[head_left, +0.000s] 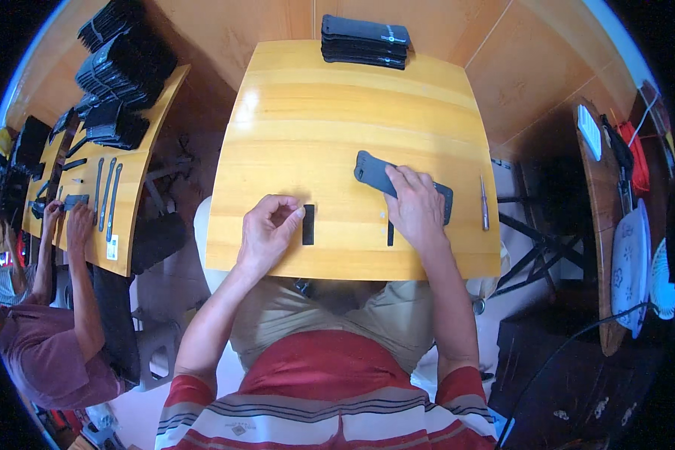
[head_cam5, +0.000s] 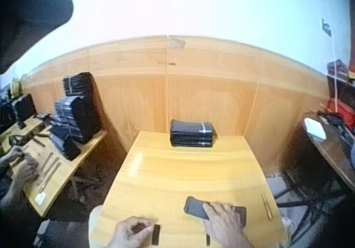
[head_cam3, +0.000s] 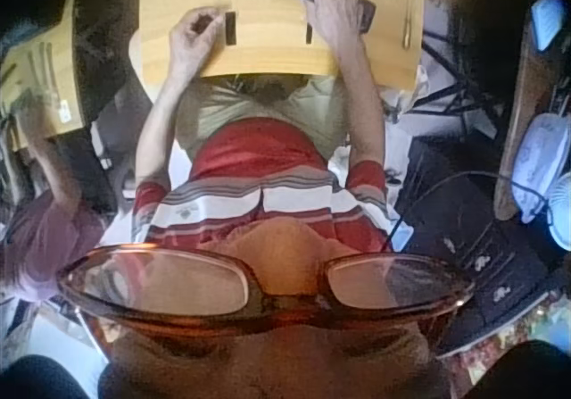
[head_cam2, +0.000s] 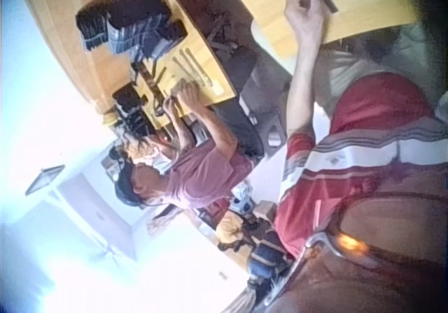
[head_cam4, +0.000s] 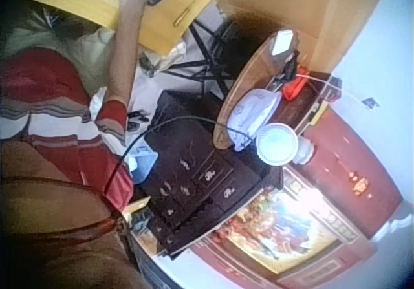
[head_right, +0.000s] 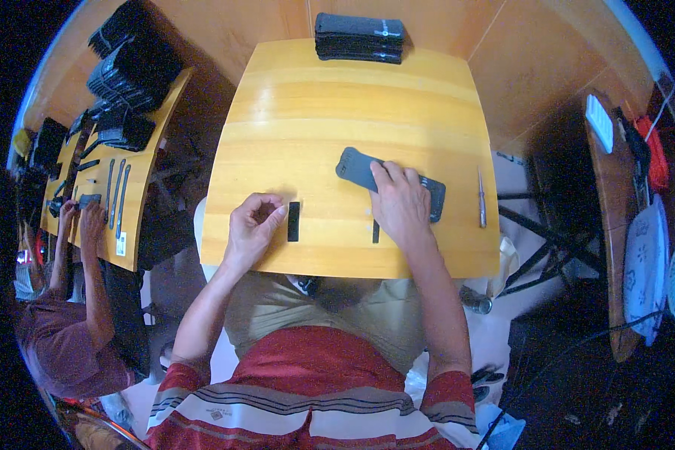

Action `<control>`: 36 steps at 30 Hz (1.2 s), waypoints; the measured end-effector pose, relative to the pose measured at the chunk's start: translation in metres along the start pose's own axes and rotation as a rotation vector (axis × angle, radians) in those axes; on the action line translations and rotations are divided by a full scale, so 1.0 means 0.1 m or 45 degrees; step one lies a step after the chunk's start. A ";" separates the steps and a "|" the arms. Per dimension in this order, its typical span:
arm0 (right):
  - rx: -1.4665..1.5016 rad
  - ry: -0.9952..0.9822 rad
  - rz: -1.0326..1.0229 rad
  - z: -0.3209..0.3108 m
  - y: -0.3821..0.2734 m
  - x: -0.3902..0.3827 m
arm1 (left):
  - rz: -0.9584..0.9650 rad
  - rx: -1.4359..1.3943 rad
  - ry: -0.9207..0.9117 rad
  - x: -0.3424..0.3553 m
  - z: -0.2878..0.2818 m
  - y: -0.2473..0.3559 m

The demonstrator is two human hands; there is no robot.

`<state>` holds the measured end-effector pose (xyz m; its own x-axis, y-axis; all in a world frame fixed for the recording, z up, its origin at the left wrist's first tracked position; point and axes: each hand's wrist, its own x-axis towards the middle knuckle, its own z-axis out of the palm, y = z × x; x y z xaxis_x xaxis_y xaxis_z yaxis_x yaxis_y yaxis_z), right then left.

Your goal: Peeling off protective backing from leather straps in a workshop setting.

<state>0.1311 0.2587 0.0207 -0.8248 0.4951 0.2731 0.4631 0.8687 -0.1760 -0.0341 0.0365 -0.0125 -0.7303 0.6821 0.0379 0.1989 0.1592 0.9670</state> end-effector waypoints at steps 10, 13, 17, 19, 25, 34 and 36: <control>0.067 0.052 -0.070 0.12 0.08 0.15 | 0.520 0.751 0.039 0.86 0.15 0.11; 0.115 0.103 -0.100 0.20 0.10 0.20 | 0.715 0.807 0.065 1.13 0.20 0.06; 0.172 0.181 -0.098 0.27 0.11 0.21 | 0.674 0.841 -0.018 1.40 0.27 -0.01; 0.229 0.192 -0.088 0.27 0.12 0.23 | 0.776 0.816 0.001 1.51 0.31 -0.02; 0.327 0.171 -0.075 0.30 0.16 0.26 | 0.735 0.939 0.014 1.56 0.37 0.01; 0.283 0.180 -0.086 0.32 0.18 0.26 | 0.708 1.045 0.056 1.49 0.41 0.09; 0.272 0.190 -0.106 0.33 0.18 0.25 | 0.699 1.042 0.053 1.48 0.40 0.11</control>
<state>0.1082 0.2866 -0.0068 -0.7929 0.4334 0.4284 0.3040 0.8906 -0.3383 -0.1137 0.1681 -0.0067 -0.4202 0.7860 0.4535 0.8967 0.2832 0.3401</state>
